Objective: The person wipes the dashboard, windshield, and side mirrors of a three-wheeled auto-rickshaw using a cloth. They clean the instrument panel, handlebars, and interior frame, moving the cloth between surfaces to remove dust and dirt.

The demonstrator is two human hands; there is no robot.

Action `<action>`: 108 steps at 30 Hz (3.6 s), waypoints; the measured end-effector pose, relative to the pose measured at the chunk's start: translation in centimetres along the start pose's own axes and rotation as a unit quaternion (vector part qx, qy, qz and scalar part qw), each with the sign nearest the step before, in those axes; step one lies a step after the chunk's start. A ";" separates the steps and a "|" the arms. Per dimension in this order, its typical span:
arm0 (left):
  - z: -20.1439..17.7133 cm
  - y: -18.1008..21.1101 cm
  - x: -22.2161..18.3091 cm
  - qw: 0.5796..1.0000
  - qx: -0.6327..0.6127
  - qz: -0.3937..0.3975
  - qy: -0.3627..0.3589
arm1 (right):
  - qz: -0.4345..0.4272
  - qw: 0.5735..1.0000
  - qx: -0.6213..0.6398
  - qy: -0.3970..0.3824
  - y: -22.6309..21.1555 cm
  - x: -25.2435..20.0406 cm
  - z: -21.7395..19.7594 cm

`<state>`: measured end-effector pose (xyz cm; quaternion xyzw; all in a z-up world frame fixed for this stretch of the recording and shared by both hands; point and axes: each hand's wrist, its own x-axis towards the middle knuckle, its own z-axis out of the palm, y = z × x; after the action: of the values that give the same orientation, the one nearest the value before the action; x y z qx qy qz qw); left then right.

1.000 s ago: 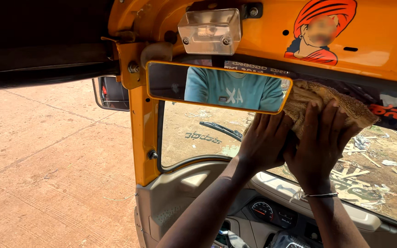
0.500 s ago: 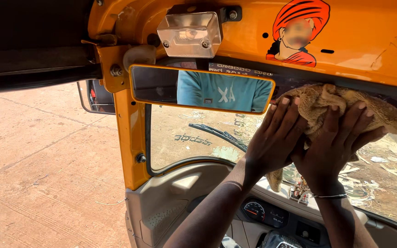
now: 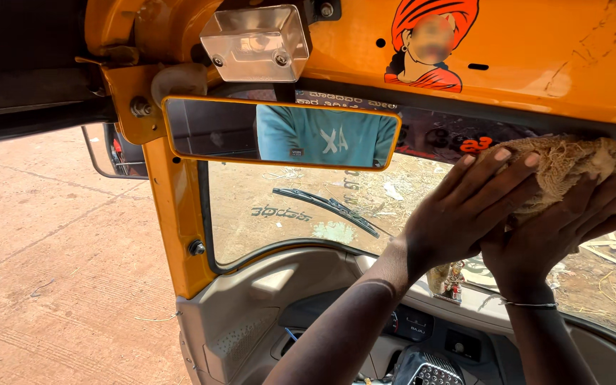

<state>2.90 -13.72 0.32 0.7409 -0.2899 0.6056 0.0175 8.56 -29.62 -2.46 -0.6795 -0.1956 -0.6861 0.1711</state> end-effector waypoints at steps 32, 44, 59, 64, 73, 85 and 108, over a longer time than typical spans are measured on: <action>-4.1 -7.4 -6.5 0.985 0.049 -0.155 -0.064 | -0.081 0.990 0.049 -0.100 -10.7 0.6 6.3; -3.2 -6.2 -6.7 0.993 0.008 -0.120 -0.014 | -0.066 0.987 0.085 -0.117 -8.8 -0.4 4.3; -0.5 -2.0 -8.5 0.987 0.043 -0.084 -0.131 | -0.030 0.976 0.119 -0.178 -4.5 -6.4 2.2; -0.4 -2.7 -2.2 0.998 0.030 -0.059 0.009 | -0.016 0.994 0.101 -0.041 -3.5 -1.0 2.4; 0.9 -2.5 -5.9 0.997 0.008 -0.053 -0.064 | -0.039 0.994 0.049 -0.088 -1.9 -5.9 4.0; 4.1 -0.2 -14.0 0.976 0.062 -0.144 -0.152 | -0.034 0.974 0.051 -0.216 -3.3 -12.3 3.7; 3.9 3.3 -18.7 0.949 -0.100 -0.206 -0.217 | 0.031 0.932 0.185 -0.311 -6.4 -14.5 0.8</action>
<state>3.02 -10.31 -18.74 0.8925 -0.1869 0.3809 0.1530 6.29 -24.15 -17.19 -0.8211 -0.3412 -0.3860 0.2457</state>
